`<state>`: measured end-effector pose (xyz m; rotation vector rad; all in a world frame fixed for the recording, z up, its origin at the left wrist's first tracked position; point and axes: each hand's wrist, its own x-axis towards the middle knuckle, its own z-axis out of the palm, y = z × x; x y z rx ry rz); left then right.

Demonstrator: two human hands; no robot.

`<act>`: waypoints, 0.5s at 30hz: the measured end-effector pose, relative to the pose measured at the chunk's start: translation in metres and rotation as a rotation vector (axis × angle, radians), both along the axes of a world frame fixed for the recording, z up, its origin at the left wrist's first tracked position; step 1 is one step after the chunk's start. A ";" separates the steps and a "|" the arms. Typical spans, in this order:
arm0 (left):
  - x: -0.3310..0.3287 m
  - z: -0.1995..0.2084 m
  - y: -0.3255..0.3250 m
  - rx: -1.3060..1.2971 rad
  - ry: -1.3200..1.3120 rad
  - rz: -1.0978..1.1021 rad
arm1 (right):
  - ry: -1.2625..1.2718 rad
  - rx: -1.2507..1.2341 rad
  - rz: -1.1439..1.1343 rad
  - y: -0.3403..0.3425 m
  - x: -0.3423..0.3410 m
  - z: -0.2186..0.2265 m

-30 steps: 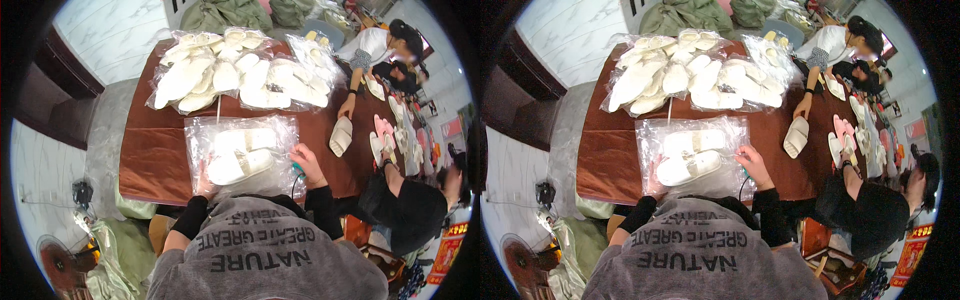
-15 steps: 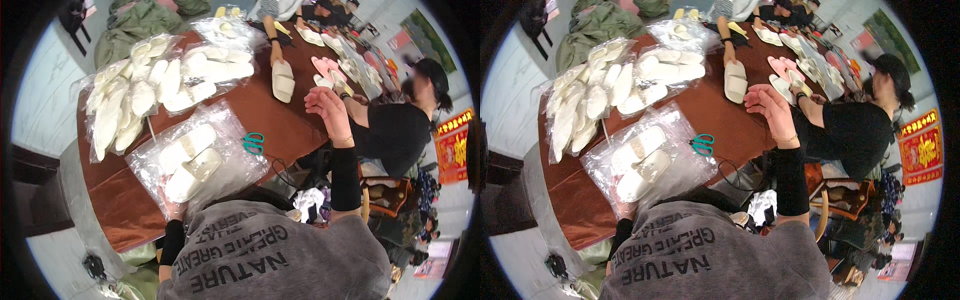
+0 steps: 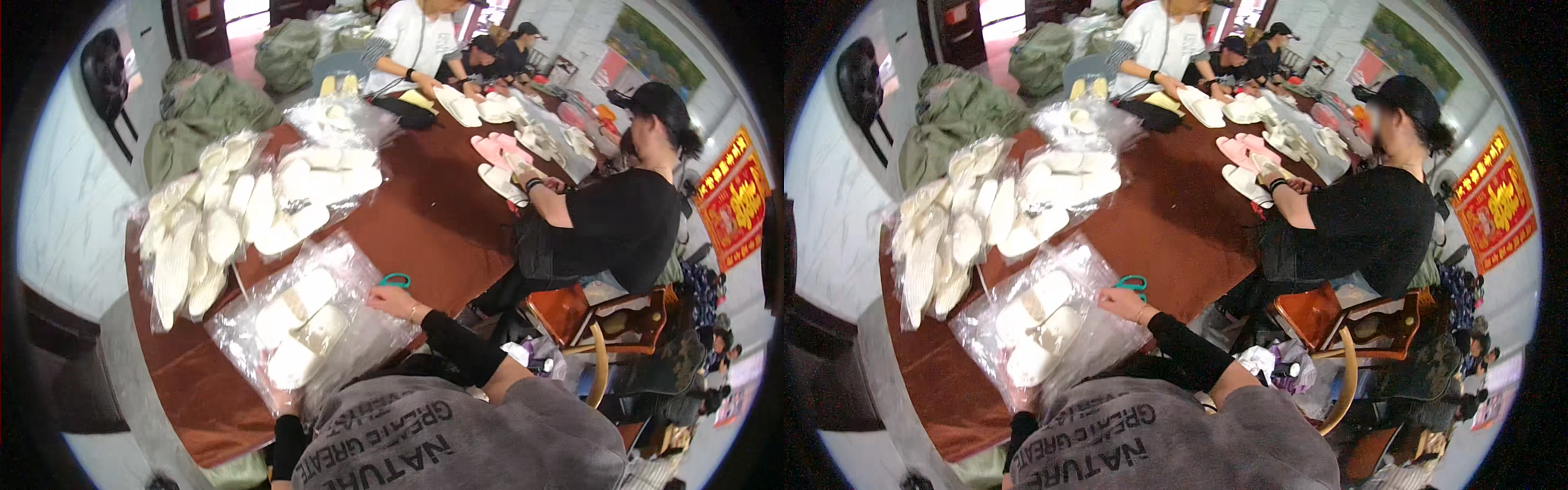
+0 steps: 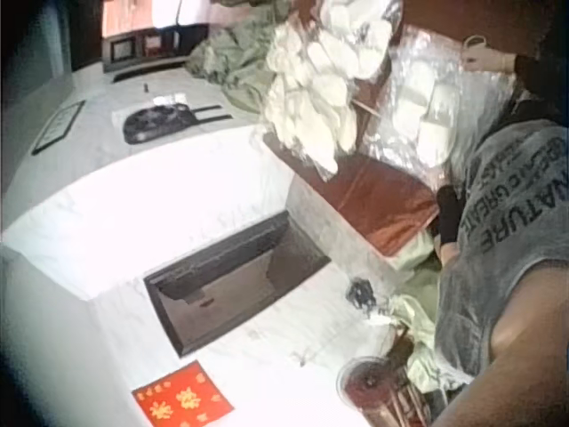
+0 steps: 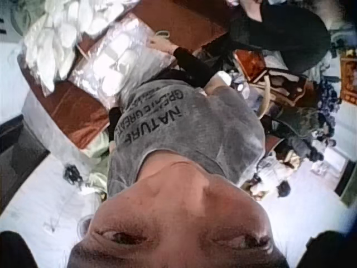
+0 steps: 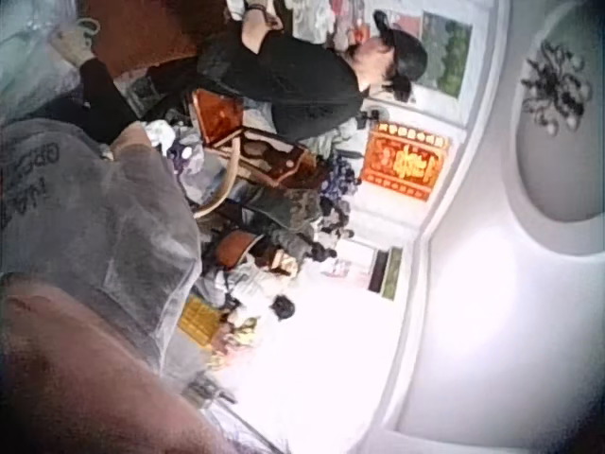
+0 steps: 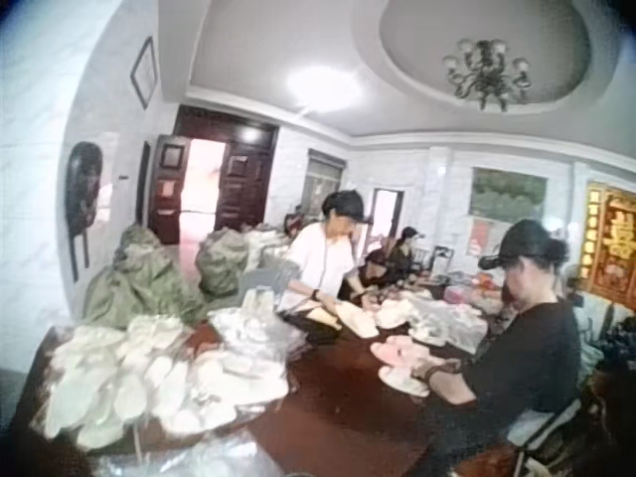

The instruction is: Packaging pairs of white slippers into clear plastic bags while trimming excess material.

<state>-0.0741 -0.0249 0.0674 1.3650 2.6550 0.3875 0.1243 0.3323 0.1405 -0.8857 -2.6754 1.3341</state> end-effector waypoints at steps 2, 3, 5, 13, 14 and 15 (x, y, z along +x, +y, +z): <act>0.007 -0.006 0.028 0.047 0.019 -0.049 | 0.167 0.131 0.141 0.023 0.022 -0.008; 0.009 -0.007 0.026 0.047 0.025 -0.047 | 0.264 0.174 0.225 0.023 0.023 -0.004; 0.009 -0.011 0.033 0.055 0.040 -0.049 | 0.342 -0.160 0.290 0.031 0.031 0.009; 0.011 -0.018 0.023 0.045 0.061 0.006 | -0.031 -0.782 0.274 0.040 0.036 0.046; 0.011 -0.019 0.025 0.053 0.059 0.007 | 0.064 -0.768 0.258 0.043 0.036 0.035; 0.011 -0.020 0.025 0.062 0.054 0.008 | 0.108 -0.772 0.252 0.048 0.035 0.021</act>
